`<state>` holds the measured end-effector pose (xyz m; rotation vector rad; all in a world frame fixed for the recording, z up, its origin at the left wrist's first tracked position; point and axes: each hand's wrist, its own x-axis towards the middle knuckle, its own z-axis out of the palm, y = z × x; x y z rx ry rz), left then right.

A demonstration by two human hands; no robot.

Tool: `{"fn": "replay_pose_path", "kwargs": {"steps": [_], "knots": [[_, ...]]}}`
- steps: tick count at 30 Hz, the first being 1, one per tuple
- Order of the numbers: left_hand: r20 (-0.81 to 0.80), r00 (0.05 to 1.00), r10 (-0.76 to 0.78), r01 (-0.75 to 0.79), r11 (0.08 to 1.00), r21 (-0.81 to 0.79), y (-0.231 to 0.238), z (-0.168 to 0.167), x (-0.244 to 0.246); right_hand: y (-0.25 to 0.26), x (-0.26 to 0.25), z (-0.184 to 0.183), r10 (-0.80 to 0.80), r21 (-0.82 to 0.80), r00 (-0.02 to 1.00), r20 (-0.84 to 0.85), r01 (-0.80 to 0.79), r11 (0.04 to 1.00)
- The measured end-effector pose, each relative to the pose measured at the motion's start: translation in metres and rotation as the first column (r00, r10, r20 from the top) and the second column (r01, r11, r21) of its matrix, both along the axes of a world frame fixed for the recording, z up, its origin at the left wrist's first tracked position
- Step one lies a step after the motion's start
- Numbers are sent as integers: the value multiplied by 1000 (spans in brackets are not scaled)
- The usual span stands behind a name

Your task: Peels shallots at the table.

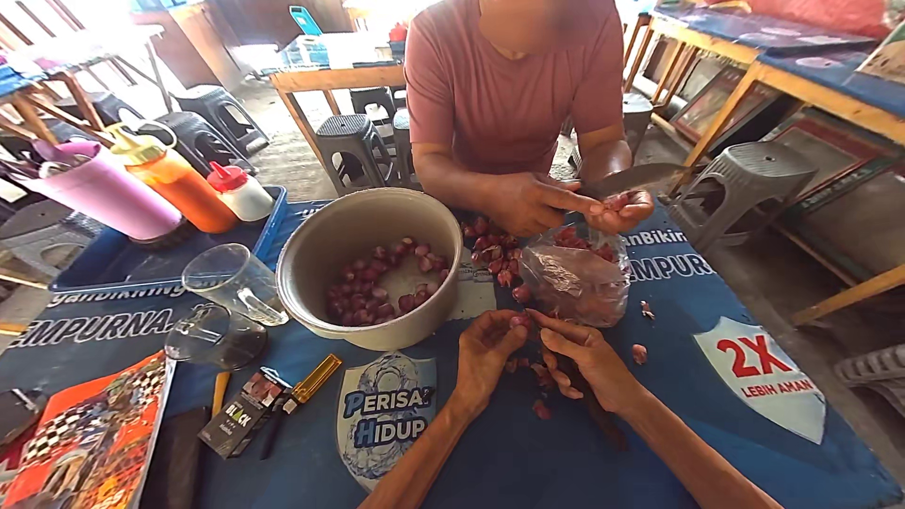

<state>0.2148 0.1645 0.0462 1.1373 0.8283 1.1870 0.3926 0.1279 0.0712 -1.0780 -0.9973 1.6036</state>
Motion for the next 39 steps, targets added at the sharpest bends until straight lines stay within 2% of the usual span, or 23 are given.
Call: {"fn": "replay_pose_path", "kwargs": {"steps": [6, 14, 18, 24, 26, 29, 32, 39], "knots": [[23, 998, -54, 54, 998, -10, 4, 0, -2, 4, 7, 0, 43, -109, 985, -165, -61, 992], [33, 997, -70, 72, 995, -70, 5, 1, -2, 2, 1, 0, 5, -60, 999, -51, -8, 998], [6, 1000, -29, 29, 999, -40, 7, -1, -2, 1, -2, 1, -16, -72, 998, -61, 12, 997], [31, 995, -97, 99, 993, -64, 10, 0, -4, 6, 3, 0, -135, -61, 986, -95, 130, 990], [64, 993, -101, 106, 992, -71, 11, -1, -5, 7, 8, 0, -108, -14, 992, -60, 107, 994], [77, 995, -71, 76, 995, -65, 11, -1, -5, 4, 8, 1, 10, 101, 999, 34, -13, 995], [60, 997, -50, 53, 997, -51, 9, 1, -4, 1, 5, 2, 106, 104, 989, 99, -116, 988], [-3, 997, -75, 75, 997, -4, 5, 1, -4, 0, 3, 2, 6, 80, 986, 164, -19, 997]]}}
